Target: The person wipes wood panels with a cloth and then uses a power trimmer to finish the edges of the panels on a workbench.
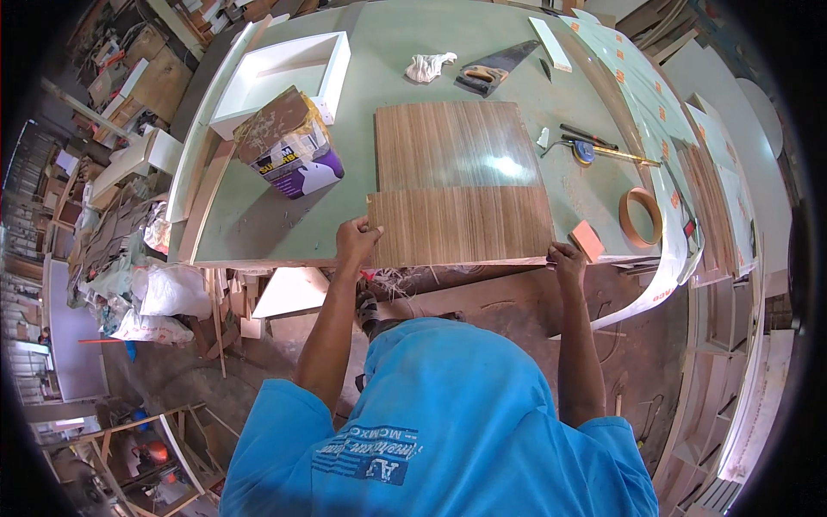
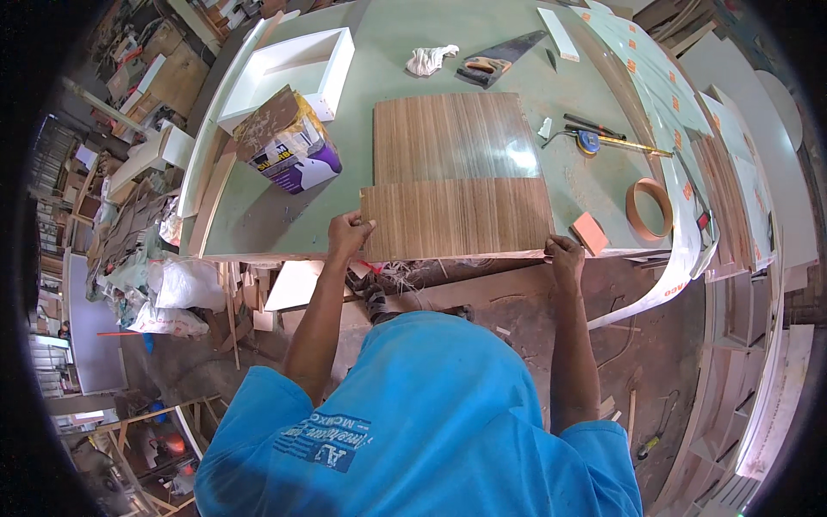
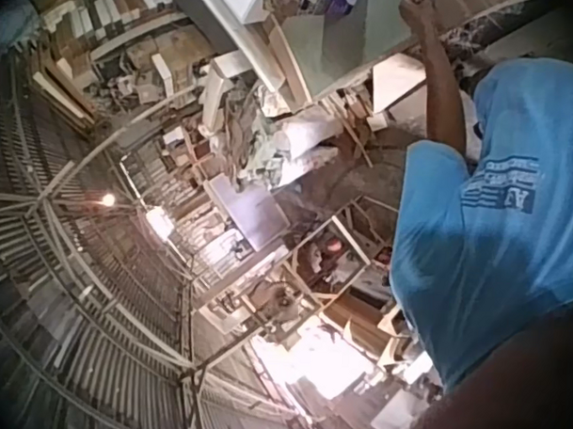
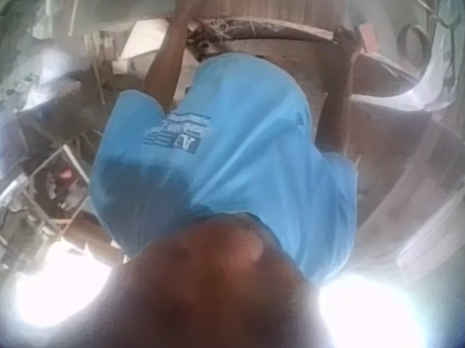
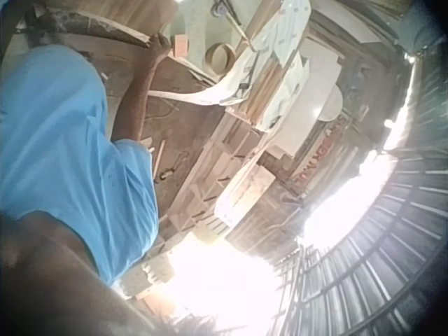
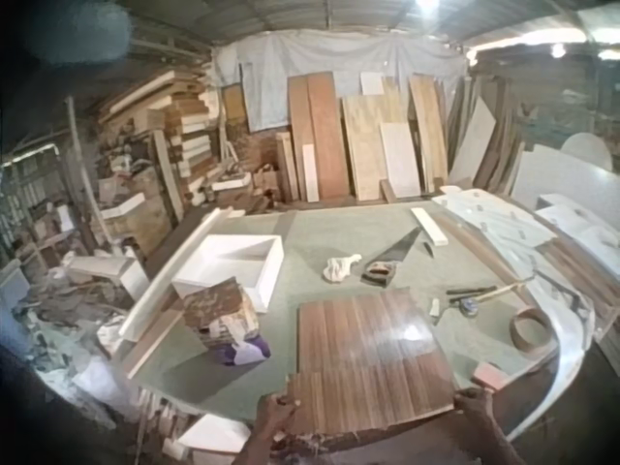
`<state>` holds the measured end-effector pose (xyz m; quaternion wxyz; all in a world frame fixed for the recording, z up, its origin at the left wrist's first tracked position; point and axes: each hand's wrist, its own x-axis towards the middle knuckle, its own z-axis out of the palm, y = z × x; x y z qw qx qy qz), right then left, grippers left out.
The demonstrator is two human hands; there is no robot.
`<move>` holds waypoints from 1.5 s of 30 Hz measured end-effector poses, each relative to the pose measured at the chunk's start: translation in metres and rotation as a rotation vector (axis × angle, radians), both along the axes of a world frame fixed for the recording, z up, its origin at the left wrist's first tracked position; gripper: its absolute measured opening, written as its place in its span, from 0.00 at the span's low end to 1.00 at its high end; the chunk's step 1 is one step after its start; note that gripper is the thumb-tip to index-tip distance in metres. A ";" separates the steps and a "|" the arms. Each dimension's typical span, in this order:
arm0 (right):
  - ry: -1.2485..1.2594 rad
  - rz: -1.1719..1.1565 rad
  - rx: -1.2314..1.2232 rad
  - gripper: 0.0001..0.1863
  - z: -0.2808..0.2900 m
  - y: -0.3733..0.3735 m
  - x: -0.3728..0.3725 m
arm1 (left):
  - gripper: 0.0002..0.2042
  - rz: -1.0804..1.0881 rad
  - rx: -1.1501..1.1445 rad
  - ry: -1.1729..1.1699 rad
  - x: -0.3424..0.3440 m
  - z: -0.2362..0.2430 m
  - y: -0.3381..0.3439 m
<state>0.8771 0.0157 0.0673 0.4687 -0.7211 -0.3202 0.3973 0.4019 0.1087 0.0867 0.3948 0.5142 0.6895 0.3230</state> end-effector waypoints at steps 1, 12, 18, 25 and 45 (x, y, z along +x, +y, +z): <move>0.010 0.000 0.006 0.13 0.000 0.000 -0.001 | 0.16 -0.005 -0.028 0.010 0.000 -0.001 0.000; -0.004 0.022 0.068 0.12 -0.011 -0.005 0.013 | 0.13 -0.047 -0.023 0.058 0.007 -0.010 0.004; 0.066 -0.065 0.032 0.11 -0.002 -0.002 -0.002 | 0.11 0.007 -0.039 -0.032 0.001 -0.006 0.003; 0.144 -0.110 0.080 0.11 -0.003 -0.005 -0.007 | 0.12 0.016 0.000 -0.020 0.003 -0.003 0.003; 0.146 -0.140 0.049 0.12 -0.002 -0.010 -0.006 | 0.14 0.037 -0.062 -0.015 0.016 -0.004 -0.001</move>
